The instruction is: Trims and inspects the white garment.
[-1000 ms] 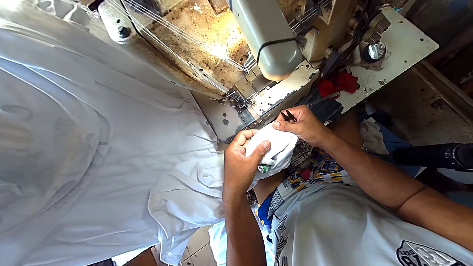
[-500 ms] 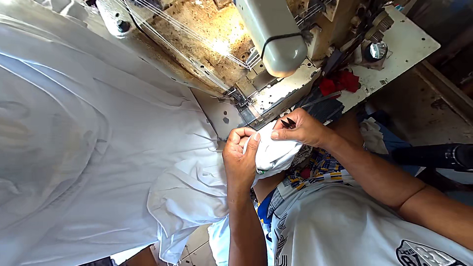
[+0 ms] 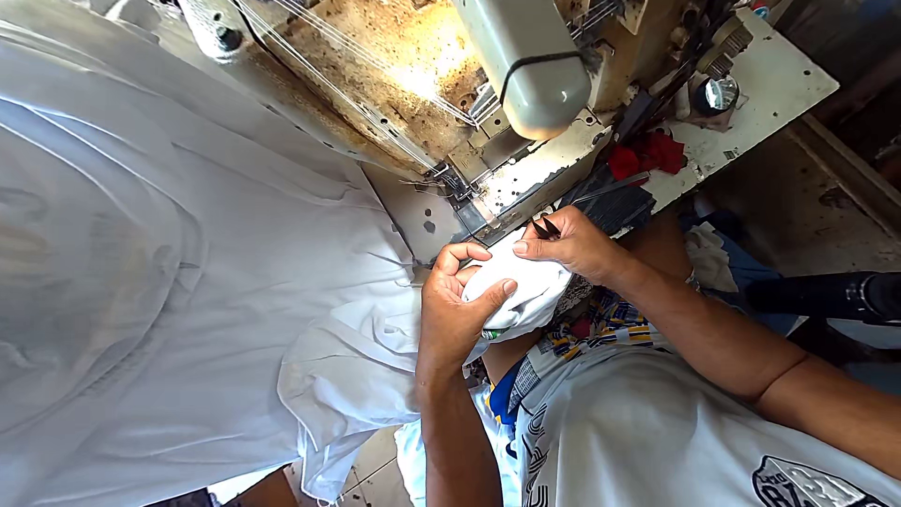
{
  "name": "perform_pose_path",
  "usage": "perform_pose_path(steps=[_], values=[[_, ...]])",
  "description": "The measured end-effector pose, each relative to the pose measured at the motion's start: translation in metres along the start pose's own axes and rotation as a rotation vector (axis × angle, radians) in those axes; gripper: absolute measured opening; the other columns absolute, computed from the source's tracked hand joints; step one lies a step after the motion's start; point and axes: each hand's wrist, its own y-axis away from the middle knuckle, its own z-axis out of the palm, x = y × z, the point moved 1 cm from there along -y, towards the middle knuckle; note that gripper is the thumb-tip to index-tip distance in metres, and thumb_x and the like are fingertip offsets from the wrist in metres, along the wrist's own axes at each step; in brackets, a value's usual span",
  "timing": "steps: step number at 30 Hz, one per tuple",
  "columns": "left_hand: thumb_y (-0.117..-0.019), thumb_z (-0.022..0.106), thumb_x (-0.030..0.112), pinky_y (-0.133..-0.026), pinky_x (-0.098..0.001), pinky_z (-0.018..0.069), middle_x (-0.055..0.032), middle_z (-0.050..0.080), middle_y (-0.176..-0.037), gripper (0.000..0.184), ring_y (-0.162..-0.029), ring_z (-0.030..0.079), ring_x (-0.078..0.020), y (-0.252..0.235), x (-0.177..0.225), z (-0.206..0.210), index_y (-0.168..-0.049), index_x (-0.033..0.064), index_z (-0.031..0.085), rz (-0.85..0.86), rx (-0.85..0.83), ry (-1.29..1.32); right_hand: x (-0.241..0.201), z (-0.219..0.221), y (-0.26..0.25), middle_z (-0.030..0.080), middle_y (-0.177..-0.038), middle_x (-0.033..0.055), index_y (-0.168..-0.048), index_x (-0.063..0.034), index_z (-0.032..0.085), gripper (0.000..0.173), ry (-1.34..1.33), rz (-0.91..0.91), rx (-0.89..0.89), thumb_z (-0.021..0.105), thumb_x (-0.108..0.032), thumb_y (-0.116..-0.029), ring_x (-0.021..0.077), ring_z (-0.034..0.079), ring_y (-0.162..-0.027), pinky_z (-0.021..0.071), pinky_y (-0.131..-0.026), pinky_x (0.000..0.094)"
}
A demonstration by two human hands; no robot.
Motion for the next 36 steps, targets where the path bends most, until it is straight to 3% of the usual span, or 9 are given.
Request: perform_pose_path(steps=[5, 8, 11, 14, 20, 24, 27, 31, 36], values=[[-0.0827, 0.083, 0.011, -0.073, -0.0355, 0.0647, -0.0118, 0.075, -0.1, 0.06, -0.085, 0.075, -0.0236, 0.004, 0.007, -0.005, -0.137, 0.0138, 0.057, 0.001, -0.035, -0.08, -0.003, -0.003, -0.003, 0.059, -0.06, 0.0077, -0.077, 0.0011, 0.065, 0.026, 0.011, 0.031, 0.001, 0.068, -0.013, -0.099, 0.0107, 0.053, -0.048, 0.0424, -0.042, 0.024], [-0.0879, 0.08, 0.023, -0.066, -0.0317, 0.0614, -0.0048, 0.072, -0.09, 0.057, -0.076, 0.07, -0.0186, 0.008, 0.013, -0.012, -0.141, 0.016, 0.06, 0.058, 0.034, -0.217, -0.009, -0.003, -0.003, 0.061, -0.063, 0.0081, -0.08, 0.0006, 0.067, 0.03, 0.031, 0.03, -0.022, 0.062, -0.018, -0.1035, 0.0106, 0.053, -0.048, 0.04, -0.04, 0.0233], [-0.0927, 0.075, 0.024, -0.064, -0.0289, 0.0597, -0.0029, 0.072, -0.089, 0.044, -0.075, 0.069, -0.0161, 0.013, 0.019, -0.021, -0.134, 0.012, 0.066, 0.12, 0.11, -0.283, -0.011, -0.003, -0.006, 0.063, -0.063, 0.0079, -0.084, 0.0001, 0.069, 0.033, -0.001, 0.053, -0.101, 0.06, -0.023, -0.1056, 0.0106, 0.052, -0.044, 0.0396, -0.036, 0.0246], [-0.0935, 0.075, 0.024, -0.072, -0.0304, 0.0621, -0.0037, 0.075, -0.096, 0.035, -0.083, 0.072, -0.016, 0.022, 0.025, -0.03, -0.125, 0.0091, 0.071, 0.164, 0.142, -0.33, -0.014, 0.0, -0.009, 0.061, -0.061, 0.0066, -0.083, -0.0009, 0.067, 0.033, -0.028, 0.041, -0.169, 0.061, -0.024, -0.1051, 0.0098, 0.052, -0.042, 0.0397, -0.035, 0.0243], [-0.0885, 0.08, 0.027, -0.076, -0.0304, 0.0638, -0.0011, 0.076, -0.102, 0.03, -0.088, 0.074, -0.0151, 0.055, 0.053, -0.055, -0.114, 0.0123, 0.075, 0.168, 0.177, -0.464, -0.023, 0.024, -0.017, 0.06, -0.062, 0.003, -0.089, 0.0006, 0.068, 0.014, -0.129, -0.081, -0.419, 0.069, -0.009, -0.0977, 0.0056, 0.051, -0.045, 0.0403, -0.038, 0.0201], [-0.0902, 0.078, 0.03, -0.068, -0.0263, 0.0585, 0.0045, 0.072, -0.09, 0.016, -0.078, 0.068, -0.0092, 0.097, 0.083, -0.09, -0.1, 0.0167, 0.076, 0.209, 0.19, -0.615, -0.031, 0.056, -0.015, 0.061, -0.059, 0.0051, -0.094, 0.0043, 0.07, 0.008, -0.177, -0.07, -0.654, 0.073, -0.001, -0.0894, 0.0055, 0.05, -0.043, 0.0405, -0.039, 0.0195], [-0.0941, 0.074, 0.027, -0.075, -0.0268, 0.0562, 0.0033, 0.068, -0.097, 0.013, -0.086, 0.065, -0.011, 0.121, 0.098, -0.116, -0.101, 0.0156, 0.074, 0.32, 0.193, -0.555, -0.034, 0.083, -0.011, 0.062, -0.066, 0.0046, -0.094, 0.0057, 0.069, 0.006, -0.169, -0.114, -0.762, 0.07, 0.0, -0.0938, 0.0044, 0.052, -0.053, 0.0432, -0.048, 0.0191], [-0.101, 0.064, 0.026, -0.094, -0.0403, 0.059, -0.0035, 0.068, -0.127, 0.012, -0.113, 0.068, -0.0223, 0.099, 0.1, -0.11, -0.106, 0.0155, 0.068, 0.338, 0.226, -0.449, -0.026, 0.105, -0.01, 0.063, -0.073, 0.0058, -0.095, 0.0043, 0.067, 0.011, -0.075, -0.18, -0.658, 0.065, -0.006, -0.0993, 0.0081, 0.06, -0.065, 0.0528, -0.06, 0.0235], [-0.1046, 0.059, 0.02, -0.067, -0.0255, 0.0592, 0.0037, 0.067, -0.088, 0.007, -0.075, 0.067, -0.0065, 0.032, 0.063, -0.087, -0.109, 0.0144, 0.06, 0.213, 0.354, -0.287, -0.008, 0.088, -0.012, 0.058, -0.069, 0.0067, -0.097, -0.0013, 0.067, 0.012, 0.005, -0.124, -0.296, 0.066, -0.013, -0.0998, 0.0119, 0.053, -0.054, 0.0447, -0.048, 0.0255]])
